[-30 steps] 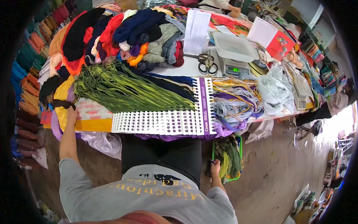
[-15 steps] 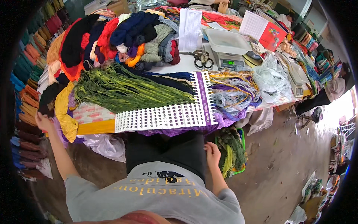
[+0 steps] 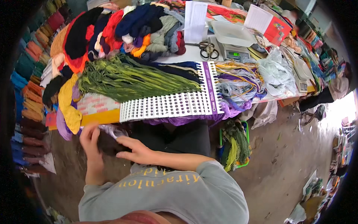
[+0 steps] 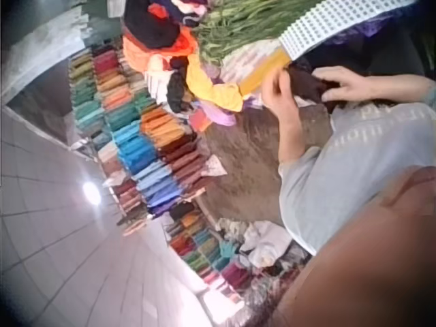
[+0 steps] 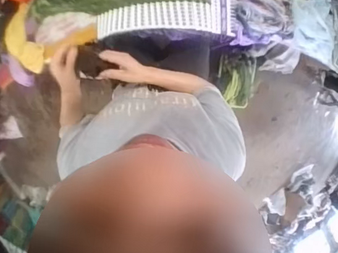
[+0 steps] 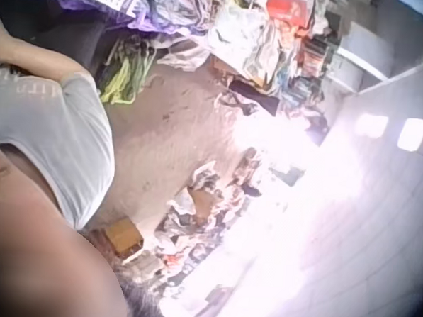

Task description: Threading individual yarn strands through a perforated sample card for categorization and display.

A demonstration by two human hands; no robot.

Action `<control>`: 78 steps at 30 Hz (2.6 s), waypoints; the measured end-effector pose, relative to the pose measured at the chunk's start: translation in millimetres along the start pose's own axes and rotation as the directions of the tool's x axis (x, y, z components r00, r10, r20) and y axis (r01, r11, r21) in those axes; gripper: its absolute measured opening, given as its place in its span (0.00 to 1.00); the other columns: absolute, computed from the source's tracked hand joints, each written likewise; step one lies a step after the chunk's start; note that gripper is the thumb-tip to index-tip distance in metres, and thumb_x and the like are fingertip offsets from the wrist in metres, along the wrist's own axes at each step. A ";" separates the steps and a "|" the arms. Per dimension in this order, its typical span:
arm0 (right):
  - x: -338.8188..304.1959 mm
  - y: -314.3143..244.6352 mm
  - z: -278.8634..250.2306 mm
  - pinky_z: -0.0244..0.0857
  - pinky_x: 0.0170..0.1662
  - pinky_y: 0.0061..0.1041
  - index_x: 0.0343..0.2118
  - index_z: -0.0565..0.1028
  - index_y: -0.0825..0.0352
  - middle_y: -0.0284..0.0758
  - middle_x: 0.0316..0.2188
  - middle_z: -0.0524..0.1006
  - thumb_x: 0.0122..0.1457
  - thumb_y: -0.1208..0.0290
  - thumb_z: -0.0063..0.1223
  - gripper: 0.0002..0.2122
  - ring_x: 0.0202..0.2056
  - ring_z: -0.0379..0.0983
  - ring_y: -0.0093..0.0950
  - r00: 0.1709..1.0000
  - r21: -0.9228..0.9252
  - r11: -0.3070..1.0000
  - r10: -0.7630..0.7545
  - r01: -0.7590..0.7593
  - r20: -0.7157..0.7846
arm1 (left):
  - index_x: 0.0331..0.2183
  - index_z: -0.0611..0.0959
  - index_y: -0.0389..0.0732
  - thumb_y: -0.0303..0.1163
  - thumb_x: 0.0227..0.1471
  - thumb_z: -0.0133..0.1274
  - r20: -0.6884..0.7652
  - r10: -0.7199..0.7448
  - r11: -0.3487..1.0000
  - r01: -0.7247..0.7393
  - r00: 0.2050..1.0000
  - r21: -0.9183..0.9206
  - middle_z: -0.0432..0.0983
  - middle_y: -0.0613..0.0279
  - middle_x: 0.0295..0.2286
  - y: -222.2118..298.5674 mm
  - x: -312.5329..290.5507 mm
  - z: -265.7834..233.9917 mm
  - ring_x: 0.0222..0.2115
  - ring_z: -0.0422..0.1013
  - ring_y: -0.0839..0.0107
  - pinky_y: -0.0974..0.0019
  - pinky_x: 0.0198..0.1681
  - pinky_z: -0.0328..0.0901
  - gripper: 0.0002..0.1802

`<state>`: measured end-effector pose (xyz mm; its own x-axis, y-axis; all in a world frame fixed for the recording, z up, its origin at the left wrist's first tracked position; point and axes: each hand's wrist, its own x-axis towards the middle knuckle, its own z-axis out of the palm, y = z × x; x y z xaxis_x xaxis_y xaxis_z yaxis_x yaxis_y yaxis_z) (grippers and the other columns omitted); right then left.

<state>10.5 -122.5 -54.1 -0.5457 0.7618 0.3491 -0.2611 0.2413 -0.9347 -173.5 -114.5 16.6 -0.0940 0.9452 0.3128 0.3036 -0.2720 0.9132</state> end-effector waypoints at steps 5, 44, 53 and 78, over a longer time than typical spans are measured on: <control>-9.4 3.5 -17.6 0.67 0.39 0.26 0.43 0.63 0.67 0.40 0.39 0.73 0.59 0.64 0.46 0.14 0.36 0.73 0.29 0.868 0.647 0.762 0.337 -0.024 -0.365 | 0.45 0.72 0.38 0.33 0.57 0.41 0.059 -0.274 0.868 0.273 0.960 -0.414 0.72 0.64 0.35 -30.5 31.5 47.3 0.18 0.60 0.85 0.82 0.19 0.53 0.15; -14.7 17.2 -64.3 0.56 0.31 0.13 0.32 0.72 0.71 0.24 0.25 0.69 0.59 0.72 0.46 0.07 0.26 0.62 0.15 0.787 0.223 0.947 0.317 -0.232 -0.528 | 0.51 0.67 0.41 0.22 0.49 0.49 0.039 -0.033 0.997 0.030 0.999 0.070 0.75 0.54 0.32 -44.8 -2.3 38.1 0.30 0.73 0.66 0.70 0.34 0.64 0.26; 2.4 -13.5 -52.0 0.62 0.25 0.18 0.33 0.68 0.69 0.40 0.27 0.75 0.63 0.67 0.37 0.10 0.20 0.68 0.23 0.728 0.647 0.735 0.555 -0.203 -0.402 | 0.53 0.62 0.39 0.31 0.56 0.41 0.471 -0.265 0.538 0.535 0.841 -0.652 0.73 0.48 0.35 -32.5 5.5 24.0 0.18 0.65 0.79 0.74 0.22 0.67 0.23; -15.1 -17.2 -52.5 0.43 0.11 0.11 0.38 0.68 0.66 0.27 0.11 0.61 0.61 0.67 0.43 0.08 0.08 0.51 0.13 0.870 0.692 0.618 0.493 -0.373 0.028 | 0.55 0.63 0.41 0.30 0.46 0.54 0.655 -0.048 0.912 0.300 0.754 -0.279 0.62 0.60 0.51 -76.8 10.0 22.7 0.52 0.58 0.70 0.64 0.56 0.51 0.34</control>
<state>65.0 -106.7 -46.9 -0.6255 0.7646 -0.1549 -0.5092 -0.5506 -0.6615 -176.2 -80.0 -56.3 0.5355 0.8443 0.0208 -0.0159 -0.0146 0.9998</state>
